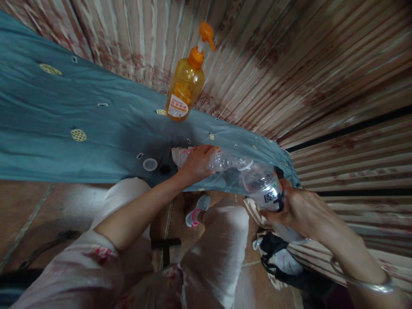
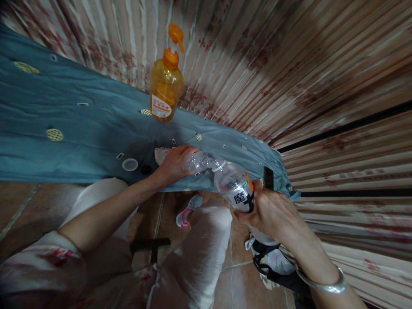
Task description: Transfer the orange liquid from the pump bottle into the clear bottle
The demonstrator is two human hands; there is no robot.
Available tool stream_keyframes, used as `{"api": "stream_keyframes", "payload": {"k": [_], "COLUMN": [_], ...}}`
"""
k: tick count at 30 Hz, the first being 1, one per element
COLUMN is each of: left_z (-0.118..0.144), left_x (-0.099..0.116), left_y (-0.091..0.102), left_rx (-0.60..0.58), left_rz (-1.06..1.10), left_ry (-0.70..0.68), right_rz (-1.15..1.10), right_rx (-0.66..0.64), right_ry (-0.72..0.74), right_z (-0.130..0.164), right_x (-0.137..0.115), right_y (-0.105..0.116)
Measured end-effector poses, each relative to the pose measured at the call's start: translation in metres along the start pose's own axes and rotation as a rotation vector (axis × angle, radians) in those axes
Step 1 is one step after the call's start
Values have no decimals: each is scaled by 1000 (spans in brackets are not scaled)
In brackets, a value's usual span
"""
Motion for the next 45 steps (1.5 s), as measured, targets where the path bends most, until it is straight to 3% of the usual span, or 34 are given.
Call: {"api": "stream_keyframes", "payload": {"k": [40,45], "left_z": [0,1], "left_x": [0,0], "left_y": [-1,0], "left_rx": [-7,8], "left_rz": [1,-5], "left_ry": [-5,-14], "right_rz": [-28,-25], "right_rx": [71,32], "right_ry": [27,13], "right_z": [0,0], "right_x": [-1,-2], "right_y": [6,6]}}
Point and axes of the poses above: each hand's wrist, its own z-axis away from the middle knuckle, its own y-axis out of the back of the hand, x = y × z, the point moved 9 cm from there along -z, towards the middle knuckle, and after that the axes turned 13 degrees about x, right-handed, at the moved point
